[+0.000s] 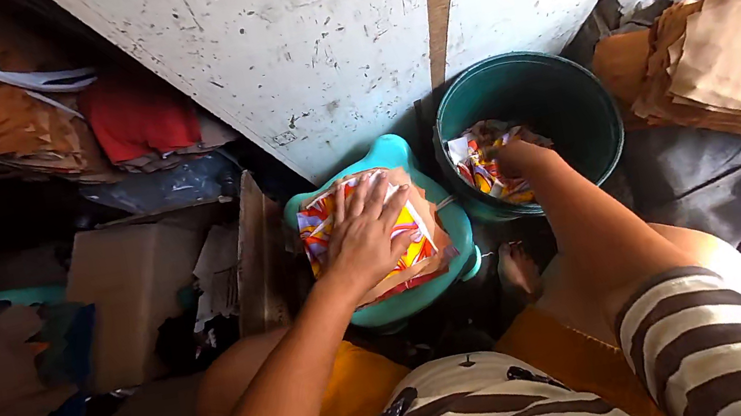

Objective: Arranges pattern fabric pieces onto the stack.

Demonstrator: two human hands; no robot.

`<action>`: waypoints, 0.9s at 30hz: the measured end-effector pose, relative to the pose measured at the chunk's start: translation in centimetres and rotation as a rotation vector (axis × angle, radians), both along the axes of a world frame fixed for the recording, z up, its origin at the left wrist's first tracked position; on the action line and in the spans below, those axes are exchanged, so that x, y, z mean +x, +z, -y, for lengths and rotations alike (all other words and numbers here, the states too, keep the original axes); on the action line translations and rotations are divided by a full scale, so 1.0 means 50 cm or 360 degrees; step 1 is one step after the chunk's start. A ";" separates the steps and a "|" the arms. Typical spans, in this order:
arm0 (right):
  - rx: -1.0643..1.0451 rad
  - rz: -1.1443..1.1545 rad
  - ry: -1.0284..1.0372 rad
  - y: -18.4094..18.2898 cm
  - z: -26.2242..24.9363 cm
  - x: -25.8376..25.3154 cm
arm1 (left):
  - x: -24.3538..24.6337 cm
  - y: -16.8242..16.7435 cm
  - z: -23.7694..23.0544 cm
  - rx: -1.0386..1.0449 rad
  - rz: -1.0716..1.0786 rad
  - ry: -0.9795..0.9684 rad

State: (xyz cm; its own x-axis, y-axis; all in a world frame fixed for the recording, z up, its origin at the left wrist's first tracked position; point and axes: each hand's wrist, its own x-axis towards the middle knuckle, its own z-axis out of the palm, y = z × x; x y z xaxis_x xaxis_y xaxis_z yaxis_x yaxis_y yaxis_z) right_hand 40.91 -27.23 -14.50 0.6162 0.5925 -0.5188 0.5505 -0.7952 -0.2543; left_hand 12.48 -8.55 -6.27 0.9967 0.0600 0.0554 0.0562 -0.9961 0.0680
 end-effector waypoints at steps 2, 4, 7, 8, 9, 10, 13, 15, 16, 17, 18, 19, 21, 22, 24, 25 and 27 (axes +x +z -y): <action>-0.0192 -0.0029 -0.0050 -0.036 0.006 0.011 | 0.000 -0.003 -0.003 0.0030 0.0001 0.0013; -0.0249 -0.0026 -0.0103 -0.059 0.016 0.018 | -0.002 -0.007 -0.002 0.0056 0.0042 -0.0002; -0.0289 0.0031 -0.0099 -0.076 0.028 0.027 | -0.004 -0.010 0.000 0.0079 0.0061 -0.0024; -0.0310 0.0049 -0.0119 -0.072 0.031 0.028 | -0.004 -0.009 0.000 0.0077 0.0055 -0.0031; -0.0316 0.0059 -0.0149 -0.063 0.032 0.030 | -0.003 -0.008 -0.001 0.0076 0.0045 -0.0035; -0.0304 0.0082 -0.0174 -0.058 0.035 0.033 | -0.002 -0.007 -0.001 0.0084 0.0022 -0.0033; -0.0217 0.0123 -0.0158 -0.039 0.042 0.030 | 0.001 -0.004 0.002 0.0113 -0.0014 -0.0026; -0.0155 0.0144 -0.0074 -0.056 0.053 0.022 | 0.002 -0.004 0.006 0.0144 -0.0011 -0.0024; -0.0112 0.0113 -0.0093 -0.075 0.059 0.012 | 0.002 -0.004 0.007 0.0148 -0.0014 -0.0022; -0.0122 0.0069 -0.0144 -0.084 0.062 -0.001 | 0.002 -0.004 0.009 0.0152 -0.0030 -0.0013; -0.0246 0.0029 -0.0145 -0.084 0.057 -0.010 | 0.003 -0.004 0.009 0.0157 -0.0042 -0.0003; -0.0364 -0.0023 -0.0142 -0.070 0.047 -0.015 | 0.005 -0.002 0.009 0.0157 -0.0057 0.0007; -0.0320 -0.0030 -0.0159 -0.048 0.039 -0.010 | 0.005 -0.002 0.010 0.0146 -0.0079 0.0020; -0.0222 0.0003 -0.0196 -0.035 0.041 -0.005 | 0.004 -0.001 0.011 0.0134 -0.0101 0.0027; 0.0015 0.0136 -0.0256 -0.006 0.050 0.009 | 0.004 0.004 0.012 0.0100 -0.0137 0.0027; 0.0171 0.0228 -0.0282 0.019 0.056 0.015 | 0.006 0.010 0.011 0.0073 -0.0156 0.0031; 0.0515 0.0374 -0.0292 0.079 0.069 0.025 | 0.006 0.017 0.010 -0.0031 -0.0121 0.0024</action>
